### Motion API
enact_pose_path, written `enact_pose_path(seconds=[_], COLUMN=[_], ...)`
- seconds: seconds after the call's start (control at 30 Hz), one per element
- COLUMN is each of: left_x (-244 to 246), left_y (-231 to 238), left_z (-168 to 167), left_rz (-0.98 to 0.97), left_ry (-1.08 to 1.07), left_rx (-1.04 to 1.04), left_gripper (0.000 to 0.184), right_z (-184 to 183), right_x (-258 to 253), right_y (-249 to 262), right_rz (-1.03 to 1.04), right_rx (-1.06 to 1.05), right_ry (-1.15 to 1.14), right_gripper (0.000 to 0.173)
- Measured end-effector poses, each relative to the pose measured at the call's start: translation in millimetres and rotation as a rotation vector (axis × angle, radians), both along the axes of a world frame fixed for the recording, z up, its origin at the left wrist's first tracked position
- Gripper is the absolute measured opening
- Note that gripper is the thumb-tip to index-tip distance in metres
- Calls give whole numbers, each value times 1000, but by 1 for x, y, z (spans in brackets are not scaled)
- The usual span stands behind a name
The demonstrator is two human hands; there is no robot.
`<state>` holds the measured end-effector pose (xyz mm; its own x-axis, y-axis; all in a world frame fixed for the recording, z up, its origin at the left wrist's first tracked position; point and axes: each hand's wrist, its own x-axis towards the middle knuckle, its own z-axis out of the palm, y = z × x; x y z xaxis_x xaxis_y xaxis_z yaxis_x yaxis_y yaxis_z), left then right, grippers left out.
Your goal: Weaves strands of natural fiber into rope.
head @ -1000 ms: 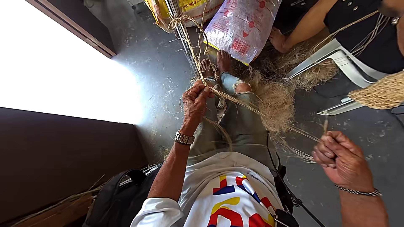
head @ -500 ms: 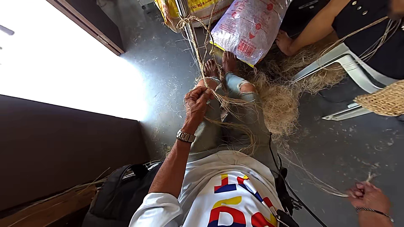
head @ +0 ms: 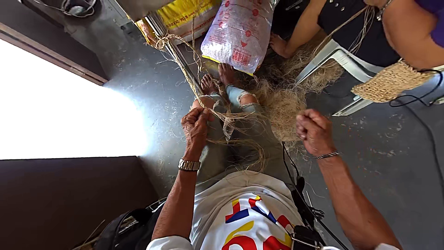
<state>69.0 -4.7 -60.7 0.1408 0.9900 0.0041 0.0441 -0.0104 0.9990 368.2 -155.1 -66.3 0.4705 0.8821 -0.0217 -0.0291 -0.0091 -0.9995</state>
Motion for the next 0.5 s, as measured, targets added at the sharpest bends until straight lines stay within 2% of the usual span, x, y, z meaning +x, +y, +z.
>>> enact_pose_path(seconds=[0.2,0.5], left_x=[-1,-3], left_y=[-7,-11], left_z=[0,9], left_rz=[-8,-56], left_ry=[21,-108], left_rx=[-12,-130], left_gripper=[17,16], right_z=[26,49], right_x=[-71,-123], right_y=[67,83], right_rz=[301,607], right_rx=[235,356], right_ry=[-18,-140], right_gripper=[10,5])
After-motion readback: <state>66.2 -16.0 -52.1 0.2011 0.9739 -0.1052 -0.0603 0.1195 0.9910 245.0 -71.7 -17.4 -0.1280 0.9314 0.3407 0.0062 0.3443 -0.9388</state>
